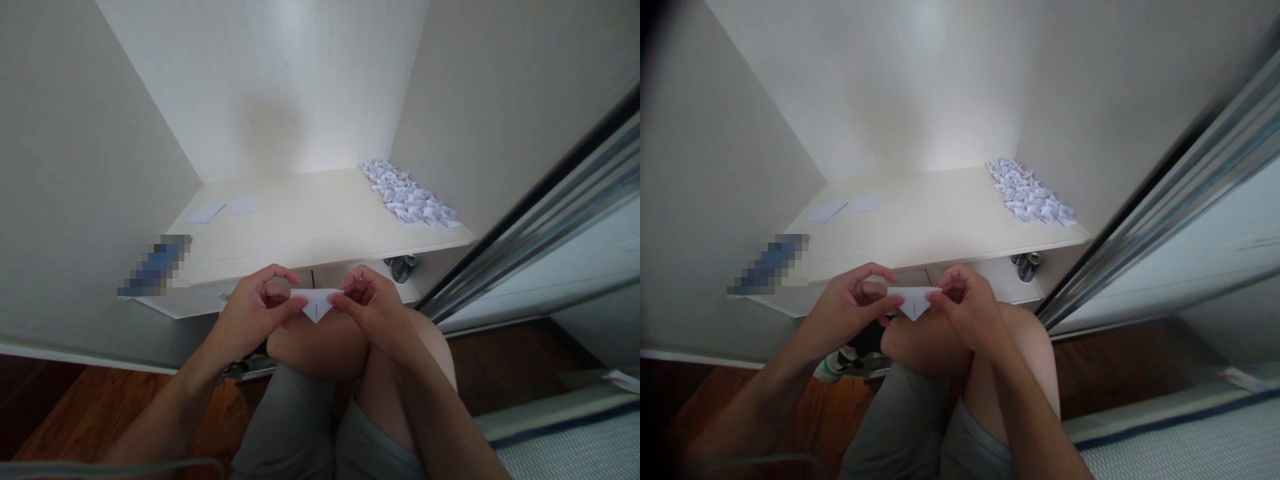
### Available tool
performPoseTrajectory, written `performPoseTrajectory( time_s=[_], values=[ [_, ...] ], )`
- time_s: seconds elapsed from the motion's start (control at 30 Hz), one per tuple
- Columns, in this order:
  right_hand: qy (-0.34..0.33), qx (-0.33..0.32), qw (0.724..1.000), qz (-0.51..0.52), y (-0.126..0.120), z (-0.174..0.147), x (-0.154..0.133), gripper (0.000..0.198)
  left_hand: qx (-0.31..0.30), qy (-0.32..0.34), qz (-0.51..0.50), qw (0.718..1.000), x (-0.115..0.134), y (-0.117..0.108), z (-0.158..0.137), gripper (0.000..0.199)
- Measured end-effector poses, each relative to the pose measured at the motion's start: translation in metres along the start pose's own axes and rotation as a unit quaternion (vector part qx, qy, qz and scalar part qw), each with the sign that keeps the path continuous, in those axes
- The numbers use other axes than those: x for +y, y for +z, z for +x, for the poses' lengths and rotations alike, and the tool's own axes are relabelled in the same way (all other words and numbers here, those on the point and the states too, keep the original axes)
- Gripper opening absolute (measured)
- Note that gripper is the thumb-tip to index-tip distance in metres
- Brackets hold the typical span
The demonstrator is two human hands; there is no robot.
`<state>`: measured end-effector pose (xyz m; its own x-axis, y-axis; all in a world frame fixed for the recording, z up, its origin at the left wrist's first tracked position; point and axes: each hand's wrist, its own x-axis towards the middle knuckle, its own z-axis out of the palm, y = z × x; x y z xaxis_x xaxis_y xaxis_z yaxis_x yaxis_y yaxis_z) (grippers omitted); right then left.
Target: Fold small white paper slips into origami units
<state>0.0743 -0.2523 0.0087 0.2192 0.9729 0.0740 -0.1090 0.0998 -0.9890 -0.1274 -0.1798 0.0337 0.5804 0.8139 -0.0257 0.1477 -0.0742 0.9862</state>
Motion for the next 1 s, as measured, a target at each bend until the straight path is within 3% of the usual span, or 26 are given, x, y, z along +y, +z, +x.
performPoseTrajectory(
  time_s=[0.23,0.5,0.8,1.0],
  values=[
    [0.014,-0.040,0.995,0.085,-0.008,0.011,0.014,0.040,-0.002,0.074,0.041,0.996,0.000,-0.003,-0.003,0.020],
    [0.042,-0.058,0.995,0.072,-0.005,0.016,0.017,0.037,-0.009,0.102,0.161,0.982,0.002,-0.014,-0.004,0.017],
    [0.104,-0.057,0.981,0.154,0.006,0.013,0.025,0.032,-0.097,0.138,0.243,0.955,0.015,-0.026,-0.009,0.016],
    [0.082,-0.060,0.984,0.144,0.008,0.012,0.024,0.029,-0.140,0.118,0.226,0.957,0.015,-0.029,-0.008,0.020]
  ],
)
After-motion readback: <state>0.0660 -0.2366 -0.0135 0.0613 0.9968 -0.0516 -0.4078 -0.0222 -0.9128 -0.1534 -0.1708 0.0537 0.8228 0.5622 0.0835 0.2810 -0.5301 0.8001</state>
